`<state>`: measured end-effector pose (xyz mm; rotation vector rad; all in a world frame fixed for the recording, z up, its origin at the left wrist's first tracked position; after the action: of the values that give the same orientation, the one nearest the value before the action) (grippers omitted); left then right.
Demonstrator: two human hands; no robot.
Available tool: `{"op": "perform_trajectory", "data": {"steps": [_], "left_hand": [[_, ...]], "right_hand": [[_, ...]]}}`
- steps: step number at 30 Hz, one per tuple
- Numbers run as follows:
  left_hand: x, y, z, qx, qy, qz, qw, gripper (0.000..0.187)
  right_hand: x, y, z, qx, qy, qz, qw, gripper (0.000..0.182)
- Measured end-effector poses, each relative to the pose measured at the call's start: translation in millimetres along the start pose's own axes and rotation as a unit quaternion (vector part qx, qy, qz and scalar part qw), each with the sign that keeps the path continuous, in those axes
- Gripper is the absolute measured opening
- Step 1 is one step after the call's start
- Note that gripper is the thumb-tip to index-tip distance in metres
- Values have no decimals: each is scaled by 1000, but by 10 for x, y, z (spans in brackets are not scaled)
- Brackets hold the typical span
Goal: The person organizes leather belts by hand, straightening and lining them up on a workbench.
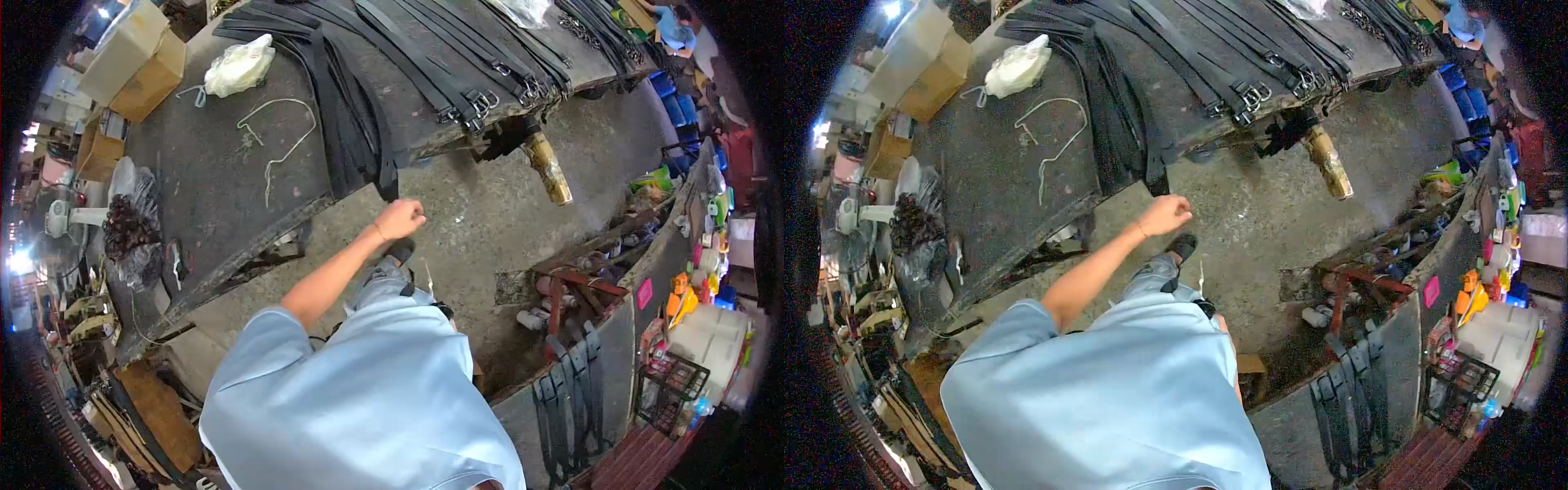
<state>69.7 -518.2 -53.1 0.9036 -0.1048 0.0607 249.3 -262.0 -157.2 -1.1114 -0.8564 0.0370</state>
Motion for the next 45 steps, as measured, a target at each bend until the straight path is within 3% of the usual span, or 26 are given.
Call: {"op": "perform_trajectory", "data": {"steps": [1, 7, 10, 12, 14, 15, 16, 17, 19, 20, 24, 26, 29, 34, 37, 38, 40, 41, 43, 45], "left_hand": [[-93, -21, 129, 45, 5, 40, 998, 25], [-775, 171, 360, 118, 76, 47, 989, 22], [-1100, 101, 718, 151, 253, 103, 950, 23], [-1348, -2, 917, 132, 344, 112, 923, 28], [-1648, -183, 881, 131, 386, 117, 906, 31], [-1799, -444, 836, 181, 423, 162, 873, 30], [-1857, -616, 810, 230, 459, 203, 834, 30], [-1913, -559, 874, 228, 467, 205, 829, 30], [-2156, -462, 655, 346, 319, 233, 851, 30], [-2218, -485, 589, 359, 289, 224, 859, 26], [-1982, -382, 494, 304, 283, 312, 855, 17], [-1920, -450, 297, 456, 301, 297, 783, 21], [-1835, -382, 271, 520, 292, 272, 755, 26], [-1756, -396, 215, 551, 277, 275, 737, 28], [-1705, -340, 197, 571, 266, 272, 727, 29], [-1694, -353, 177, 558, 253, 279, 739, 31], [-1672, -443, 133, 559, 228, 286, 744, 31], [-1665, -437, 131, 557, 207, 287, 751, 31], [-1646, -365, -26, 791, 157, 257, 533, 30], [-1603, -232, 150, 795, 136, 285, 518, 30]], "right_hand": [[-85, -108, 50, 2, -5, 2, 1000, 19], [-535, -499, 532, -4, -28, 22, 999, 20], [-890, -524, 1082, -26, 2, 41, 999, 21], [-1279, -509, 1641, -20, 78, 57, 995, 23], [-1566, -745, 2197, 2, 132, 56, 990, 24], [-1776, -877, 2408, -18, 144, 63, 987, 24], [-1979, -1087, 2588, 39, 139, 86, 986, 21], [-2192, -1392, 2743, 98, 133, 113, 980, 19], [-2380, -2438, 2836, 195, 149, 241, 939, 20], [-2475, -2834, 2807, 200, 145, 258, 934, 20], [-2941, -3717, 2411, 187, 133, 350, 908, 23], [-3094, -3881, 2139, 228, 129, 364, 894, 30], [-3191, -3877, 1984, 308, 176, 307, 883, 33], [-3205, -3967, 2052, 324, 191, 288, 881, 17], [-3395, -3649, 2056, 122, 67, 129, 982, 18], [-3306, -3721, 2003, 126, 67, 123, 982, 18], [-3075, -3621, 1721, -65, -26, 1, 998, 16], [-2966, -3585, 1581, -58, -48, -17, 997, 15], [-2858, -3529, 1446, 48, 1, 30, 998, 14], [-2851, -3369, 1373, 118, 76, 98, 985, 13]]}}
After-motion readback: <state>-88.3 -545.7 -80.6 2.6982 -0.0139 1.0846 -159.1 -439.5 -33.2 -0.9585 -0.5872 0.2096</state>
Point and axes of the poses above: each hand's wrist, its own x-axis away from the middle knuckle, its own z-axis out of the back of the hand, y = z × x, the point moved 10 cm from there along -x, towards the middle knuckle, and after that the axes turned 5 degrees about y, right-handed, at the moved point
